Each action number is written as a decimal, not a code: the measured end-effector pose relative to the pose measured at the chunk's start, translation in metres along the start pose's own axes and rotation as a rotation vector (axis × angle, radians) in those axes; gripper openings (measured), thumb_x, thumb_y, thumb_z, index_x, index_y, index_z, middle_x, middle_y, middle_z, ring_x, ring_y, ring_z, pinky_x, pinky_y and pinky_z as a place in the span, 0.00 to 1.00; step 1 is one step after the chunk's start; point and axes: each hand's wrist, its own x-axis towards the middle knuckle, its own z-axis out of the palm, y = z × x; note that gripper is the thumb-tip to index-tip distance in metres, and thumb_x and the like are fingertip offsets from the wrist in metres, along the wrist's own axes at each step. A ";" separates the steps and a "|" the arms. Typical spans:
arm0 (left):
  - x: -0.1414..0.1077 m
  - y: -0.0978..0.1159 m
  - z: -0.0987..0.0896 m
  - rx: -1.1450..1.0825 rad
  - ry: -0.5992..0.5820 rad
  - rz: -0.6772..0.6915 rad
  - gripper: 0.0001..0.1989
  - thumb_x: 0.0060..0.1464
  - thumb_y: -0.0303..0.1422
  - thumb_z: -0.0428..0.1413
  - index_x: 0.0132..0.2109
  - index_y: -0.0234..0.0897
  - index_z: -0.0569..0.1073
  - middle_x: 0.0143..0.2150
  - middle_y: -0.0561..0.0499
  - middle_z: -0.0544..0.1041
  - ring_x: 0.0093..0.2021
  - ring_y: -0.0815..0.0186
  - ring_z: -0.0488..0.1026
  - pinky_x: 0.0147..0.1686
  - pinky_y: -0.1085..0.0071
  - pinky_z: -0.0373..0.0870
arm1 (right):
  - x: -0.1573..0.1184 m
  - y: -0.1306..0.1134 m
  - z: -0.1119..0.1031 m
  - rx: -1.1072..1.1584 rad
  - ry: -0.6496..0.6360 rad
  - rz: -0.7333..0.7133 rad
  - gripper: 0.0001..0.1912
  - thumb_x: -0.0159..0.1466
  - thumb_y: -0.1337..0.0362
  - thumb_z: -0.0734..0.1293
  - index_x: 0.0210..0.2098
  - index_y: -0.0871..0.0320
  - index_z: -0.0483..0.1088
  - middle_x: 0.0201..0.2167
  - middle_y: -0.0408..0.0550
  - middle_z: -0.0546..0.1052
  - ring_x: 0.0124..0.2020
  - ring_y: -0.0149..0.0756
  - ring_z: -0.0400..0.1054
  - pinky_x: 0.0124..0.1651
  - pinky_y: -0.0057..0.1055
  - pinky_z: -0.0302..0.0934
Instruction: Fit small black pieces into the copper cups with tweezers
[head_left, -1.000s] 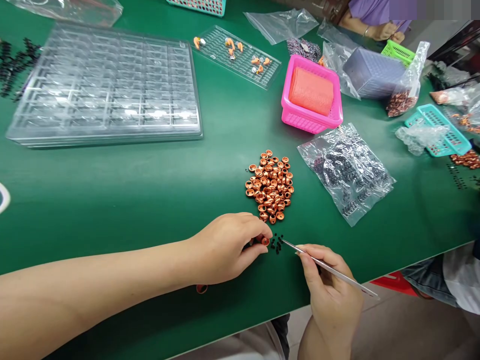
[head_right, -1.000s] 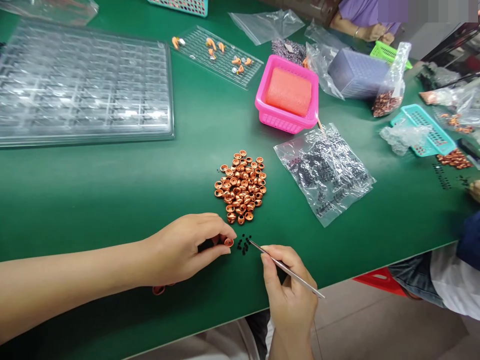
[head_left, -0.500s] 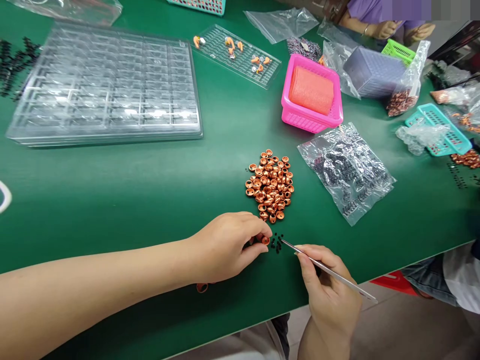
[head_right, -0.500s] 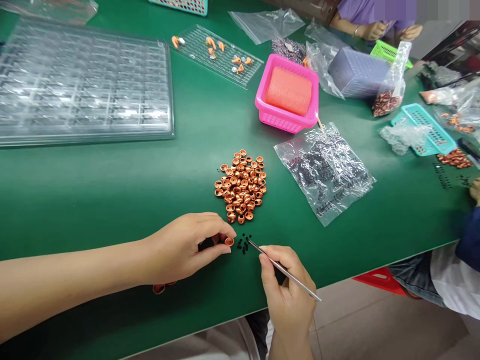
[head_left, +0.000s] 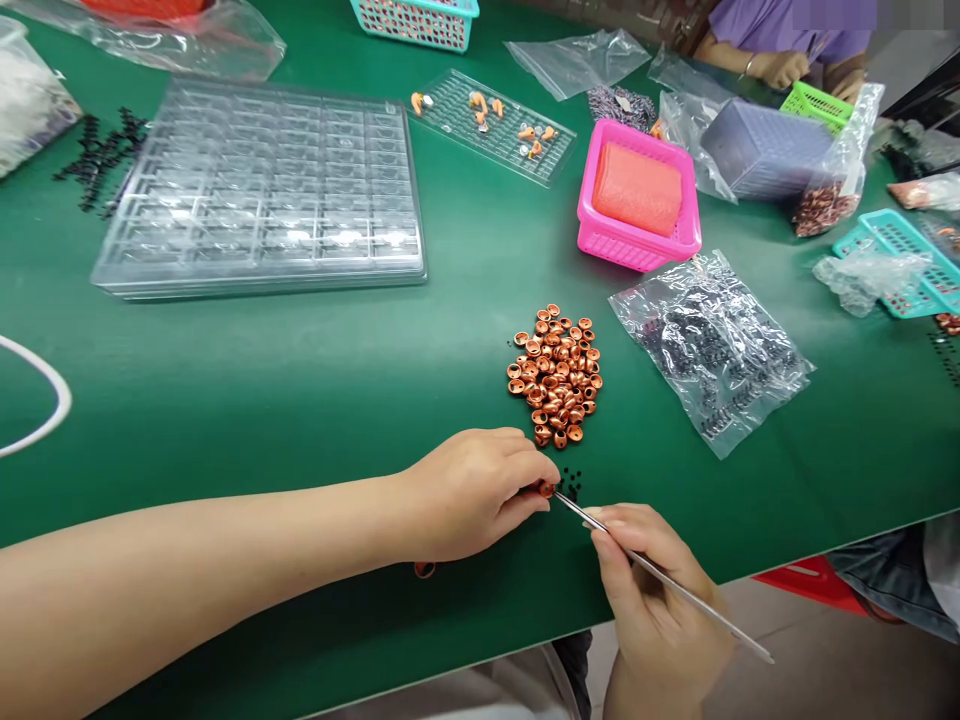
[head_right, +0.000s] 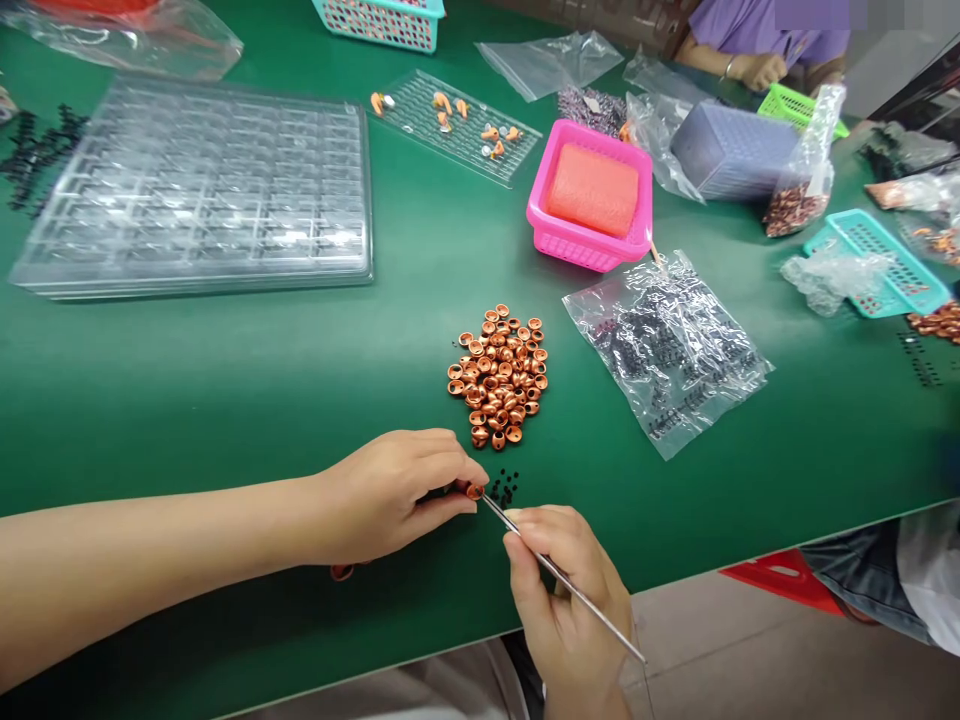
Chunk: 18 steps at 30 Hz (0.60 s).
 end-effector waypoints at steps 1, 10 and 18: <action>0.000 0.000 0.000 0.002 0.000 0.007 0.03 0.61 0.27 0.56 0.42 0.34 0.74 0.34 0.50 0.77 0.34 0.66 0.71 0.34 0.73 0.67 | 0.001 0.000 0.000 0.007 -0.007 -0.028 0.12 0.61 0.75 0.68 0.38 0.51 0.72 0.35 0.42 0.79 0.39 0.38 0.75 0.44 0.41 0.69; -0.001 -0.003 0.002 -0.024 0.019 0.030 0.04 0.60 0.26 0.56 0.42 0.32 0.75 0.34 0.49 0.77 0.34 0.65 0.71 0.34 0.72 0.68 | 0.006 0.006 -0.003 0.001 -0.076 -0.136 0.14 0.60 0.78 0.67 0.41 0.55 0.72 0.37 0.45 0.79 0.39 0.37 0.74 0.42 0.39 0.70; 0.000 -0.004 0.004 -0.035 0.034 0.039 0.05 0.60 0.26 0.56 0.43 0.31 0.76 0.34 0.48 0.77 0.34 0.65 0.71 0.34 0.71 0.68 | 0.006 0.006 0.000 -0.010 -0.095 -0.162 0.14 0.59 0.79 0.67 0.41 0.56 0.72 0.38 0.46 0.79 0.40 0.37 0.74 0.42 0.39 0.70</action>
